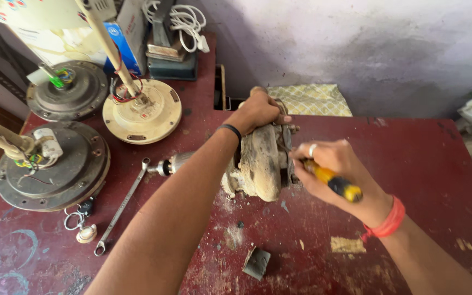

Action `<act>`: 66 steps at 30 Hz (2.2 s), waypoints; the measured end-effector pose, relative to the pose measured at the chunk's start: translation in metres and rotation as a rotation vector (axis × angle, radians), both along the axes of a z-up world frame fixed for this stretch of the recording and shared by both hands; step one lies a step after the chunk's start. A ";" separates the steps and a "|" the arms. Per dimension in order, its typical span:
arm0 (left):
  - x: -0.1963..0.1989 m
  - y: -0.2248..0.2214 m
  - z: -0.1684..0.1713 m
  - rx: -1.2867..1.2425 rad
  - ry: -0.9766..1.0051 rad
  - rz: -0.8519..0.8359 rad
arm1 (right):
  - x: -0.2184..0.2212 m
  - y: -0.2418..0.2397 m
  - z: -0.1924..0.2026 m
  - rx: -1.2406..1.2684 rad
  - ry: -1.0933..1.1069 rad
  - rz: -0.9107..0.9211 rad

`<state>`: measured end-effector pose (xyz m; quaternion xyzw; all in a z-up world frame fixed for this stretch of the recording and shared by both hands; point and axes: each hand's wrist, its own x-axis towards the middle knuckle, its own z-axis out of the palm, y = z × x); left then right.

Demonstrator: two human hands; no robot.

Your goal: The person uses a screwdriver to scrape and pry at the housing of a dirty electric motor on a red workbench. They repeatedly scrape the seams and edges, then rotate the motor to access different sides, continuing the scraping throughout the clip.

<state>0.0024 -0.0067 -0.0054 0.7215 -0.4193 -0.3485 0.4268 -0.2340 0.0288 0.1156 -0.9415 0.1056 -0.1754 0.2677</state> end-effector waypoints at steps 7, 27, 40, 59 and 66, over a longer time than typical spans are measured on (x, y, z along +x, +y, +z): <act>0.005 0.008 0.006 0.044 0.029 -0.003 | 0.014 0.006 0.016 -0.068 0.018 0.085; -0.001 0.002 0.003 0.083 0.009 -0.061 | 0.011 -0.014 -0.011 -0.055 0.014 0.172; 0.003 0.003 0.005 -0.043 0.036 0.025 | 0.014 0.002 0.005 -0.058 0.061 0.138; 0.000 0.010 0.012 0.013 0.013 -0.070 | -0.007 0.037 -0.004 -0.123 -0.112 -0.011; 0.003 0.029 0.018 -0.147 -0.115 -0.321 | -0.022 0.049 -0.006 -0.098 -0.175 -0.256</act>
